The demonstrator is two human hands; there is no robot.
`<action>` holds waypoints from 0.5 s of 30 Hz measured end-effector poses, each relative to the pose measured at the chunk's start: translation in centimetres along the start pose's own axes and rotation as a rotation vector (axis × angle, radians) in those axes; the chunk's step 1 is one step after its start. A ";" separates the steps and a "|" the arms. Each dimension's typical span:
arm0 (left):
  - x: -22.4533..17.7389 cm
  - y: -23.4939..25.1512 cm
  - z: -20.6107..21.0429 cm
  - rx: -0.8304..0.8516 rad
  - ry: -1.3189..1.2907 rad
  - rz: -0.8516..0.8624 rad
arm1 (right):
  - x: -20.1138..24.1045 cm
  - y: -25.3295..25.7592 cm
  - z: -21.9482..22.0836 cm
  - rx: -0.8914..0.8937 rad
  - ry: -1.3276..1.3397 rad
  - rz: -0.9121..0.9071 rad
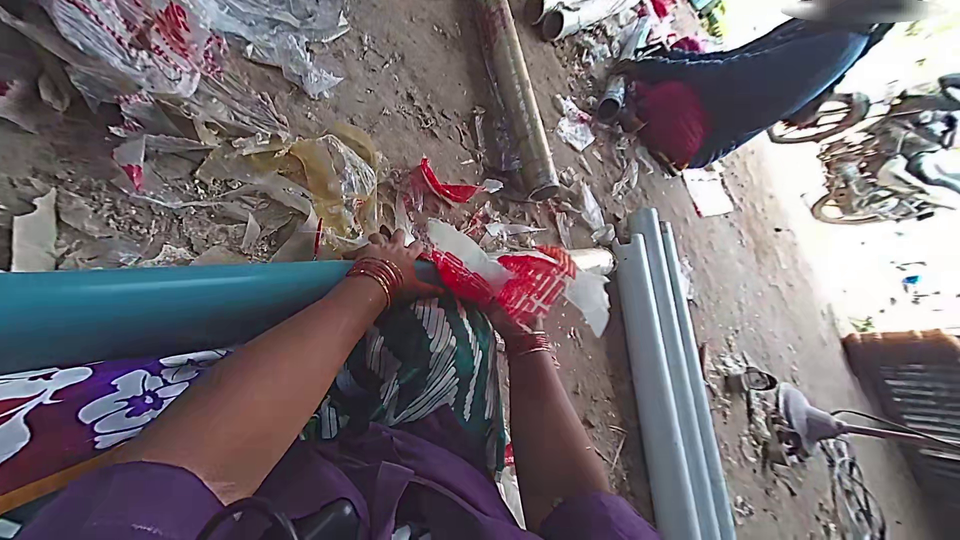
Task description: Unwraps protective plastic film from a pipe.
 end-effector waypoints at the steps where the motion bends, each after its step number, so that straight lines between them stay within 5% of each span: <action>1: 0.0 0.0 0.0 -0.004 0.002 0.001 | 0.5 -1.0 0.6 0.057 -0.058 0.002; 5: 0.3 0.0 0.2 -0.043 0.005 -0.005 | 0.9 -3.1 1.2 0.225 -0.070 -0.109; 10: 0.2 -0.2 0.1 -0.055 0.000 -0.015 | 2.0 -3.1 2.7 0.153 -0.013 -0.059; 15: 0.5 -0.1 0.1 -0.045 -0.095 -0.010 | 1.6 -2.6 4.7 -0.028 -0.339 0.007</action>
Point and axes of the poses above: each hand's wrist, its own y-axis towards the middle knuckle, its own z-axis out of the palm, x = y × z, the point moved 8 cm from there along y, towards the middle knuckle, and after that the axes turned 10 degrees about -z, right-handed, at the moved point
